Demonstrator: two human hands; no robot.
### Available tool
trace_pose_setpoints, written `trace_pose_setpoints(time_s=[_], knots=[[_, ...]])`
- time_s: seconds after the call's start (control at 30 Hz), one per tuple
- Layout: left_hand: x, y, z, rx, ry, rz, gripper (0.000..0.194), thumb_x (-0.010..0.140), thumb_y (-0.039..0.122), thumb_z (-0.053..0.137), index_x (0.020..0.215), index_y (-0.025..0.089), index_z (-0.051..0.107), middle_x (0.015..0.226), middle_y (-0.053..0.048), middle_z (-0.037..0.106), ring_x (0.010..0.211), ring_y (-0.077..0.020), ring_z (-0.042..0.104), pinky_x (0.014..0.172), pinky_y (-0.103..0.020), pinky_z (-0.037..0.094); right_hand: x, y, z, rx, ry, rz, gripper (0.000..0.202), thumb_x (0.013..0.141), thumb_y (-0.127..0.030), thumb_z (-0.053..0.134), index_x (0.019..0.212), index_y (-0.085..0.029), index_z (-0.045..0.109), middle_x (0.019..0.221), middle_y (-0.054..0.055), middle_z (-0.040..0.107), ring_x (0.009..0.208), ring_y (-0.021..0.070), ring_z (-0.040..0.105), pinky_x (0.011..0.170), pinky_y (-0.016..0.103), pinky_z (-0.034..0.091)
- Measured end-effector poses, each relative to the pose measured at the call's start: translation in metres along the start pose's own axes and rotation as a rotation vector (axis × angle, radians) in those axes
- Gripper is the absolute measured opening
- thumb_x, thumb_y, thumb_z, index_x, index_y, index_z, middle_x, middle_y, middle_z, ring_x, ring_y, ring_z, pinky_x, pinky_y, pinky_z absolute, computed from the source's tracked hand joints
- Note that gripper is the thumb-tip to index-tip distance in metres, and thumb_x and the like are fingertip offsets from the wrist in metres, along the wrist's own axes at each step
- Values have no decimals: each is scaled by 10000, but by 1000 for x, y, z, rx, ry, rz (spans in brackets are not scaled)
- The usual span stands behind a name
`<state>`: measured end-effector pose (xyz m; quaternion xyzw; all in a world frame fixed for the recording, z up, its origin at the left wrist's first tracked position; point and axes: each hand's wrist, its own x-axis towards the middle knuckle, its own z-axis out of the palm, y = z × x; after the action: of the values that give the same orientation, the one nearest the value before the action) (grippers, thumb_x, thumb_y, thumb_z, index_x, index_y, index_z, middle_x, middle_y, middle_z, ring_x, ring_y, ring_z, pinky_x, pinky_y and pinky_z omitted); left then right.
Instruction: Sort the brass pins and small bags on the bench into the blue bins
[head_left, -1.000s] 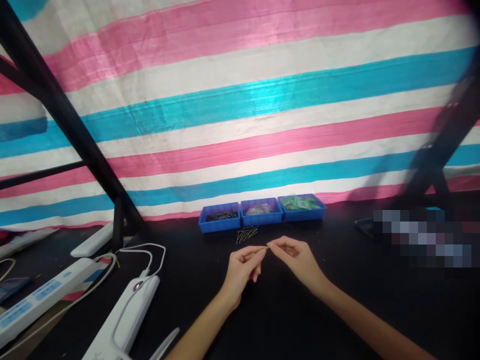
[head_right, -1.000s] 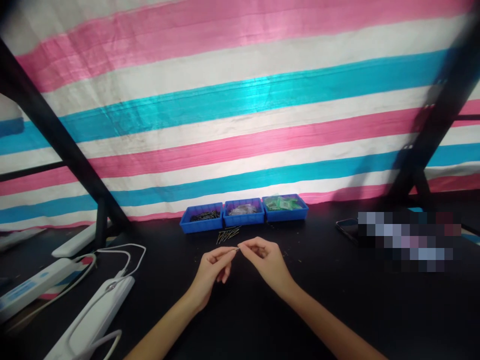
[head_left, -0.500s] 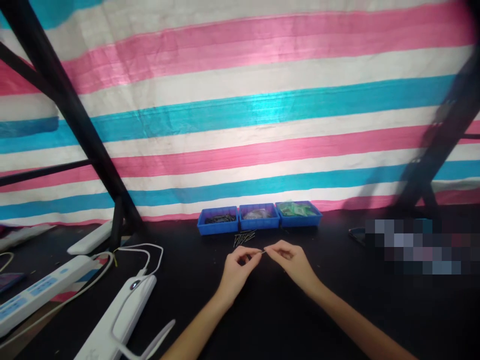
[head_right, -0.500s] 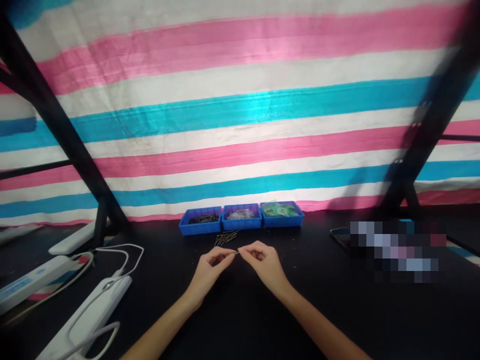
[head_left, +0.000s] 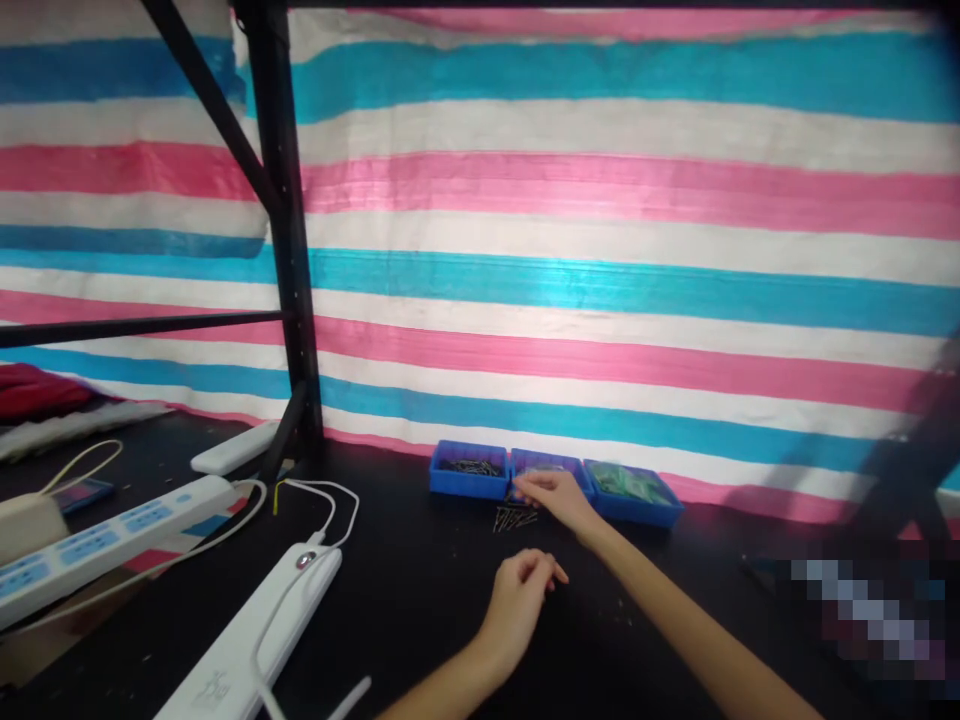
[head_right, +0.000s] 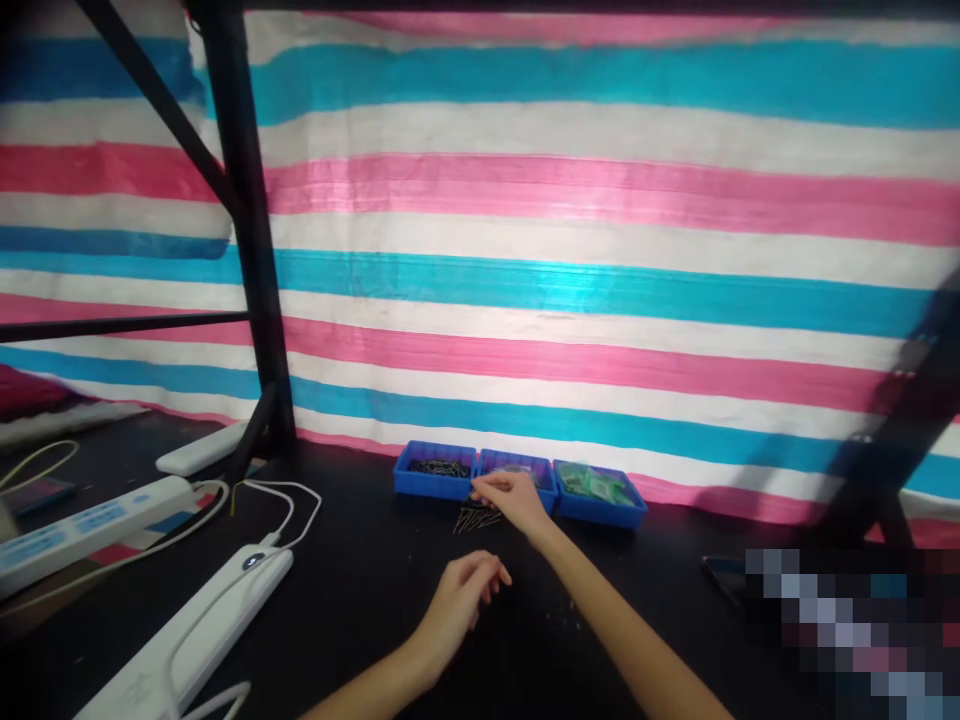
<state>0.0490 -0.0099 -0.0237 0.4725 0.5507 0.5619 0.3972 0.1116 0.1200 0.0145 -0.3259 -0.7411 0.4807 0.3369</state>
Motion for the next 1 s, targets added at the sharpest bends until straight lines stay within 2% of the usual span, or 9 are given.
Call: trace_pose_setpoints(time_s=[0.1, 0.2, 0.33, 0.47, 0.57, 0.7, 0.87, 1.0], knots=[[-3, 1, 1, 141, -34, 89, 265, 742, 250, 458, 596, 164, 662, 651, -9, 530, 627, -121, 482, 615, -246, 366, 25, -9, 14, 85, 51, 7, 382, 644, -437, 651, 903, -159, 692, 843, 72, 706, 718, 154, 628, 668, 285, 500], [-7, 3, 0, 234, -59, 91, 255, 737, 231, 453, 623, 182, 675, 695, -7, 565, 641, -126, 497, 638, -251, 374, 33, -5, 20, 53, 49, -11, 386, 676, -391, 631, 985, -163, 669, 920, 84, 698, 810, 174, 637, 694, 291, 502], [-10, 3, 1, 325, -134, 122, 234, 744, 245, 466, 666, 194, 680, 716, 3, 572, 610, -111, 486, 603, -235, 371, 22, 16, 10, -316, -5, -190, 190, 716, -243, 583, 842, -167, 704, 816, 56, 704, 749, 168, 633, 713, 301, 486], [-9, 2, -1, 409, -171, 159, 234, 762, 273, 465, 678, 191, 668, 732, 4, 572, 594, -101, 480, 586, -229, 365, 5, 30, -6, -781, -83, -386, 233, 713, -90, 541, 834, -203, 704, 865, 33, 697, 821, 169, 608, 760, 300, 448], [-3, 3, -8, 530, -88, 177, 219, 764, 276, 465, 672, 201, 649, 734, 4, 573, 648, -118, 494, 571, -229, 338, -6, 31, -12, -952, -145, -444, 243, 743, -84, 530, 863, -214, 697, 911, 25, 691, 886, 171, 583, 806, 302, 414], [5, 5, -18, 622, 27, 159, 229, 782, 302, 448, 683, 212, 634, 726, 10, 555, 687, -126, 499, 566, -228, 317, -17, 32, -14, -1005, -143, -475, 219, 791, -117, 513, 881, -209, 690, 894, 29, 689, 908, 180, 543, 788, 307, 378], [5, 3, -16, 629, 8, 133, 254, 797, 331, 433, 685, 217, 630, 716, 22, 538, 638, -111, 489, 555, -225, 316, -25, 41, -15, -1038, -183, -570, 211, 833, -154, 490, 873, -227, 684, 855, 24, 691, 930, 192, 496, 787, 337, 311], [7, -1, -14, 622, -21, 154, 245, 790, 309, 442, 675, 208, 633, 712, 18, 544, 635, -110, 492, 565, -224, 333, -25, 47, -15, -1045, -161, -570, 208, 854, -186, 473, 869, -224, 677, 858, 37, 684, 917, 192, 480, 769, 336, 288]])
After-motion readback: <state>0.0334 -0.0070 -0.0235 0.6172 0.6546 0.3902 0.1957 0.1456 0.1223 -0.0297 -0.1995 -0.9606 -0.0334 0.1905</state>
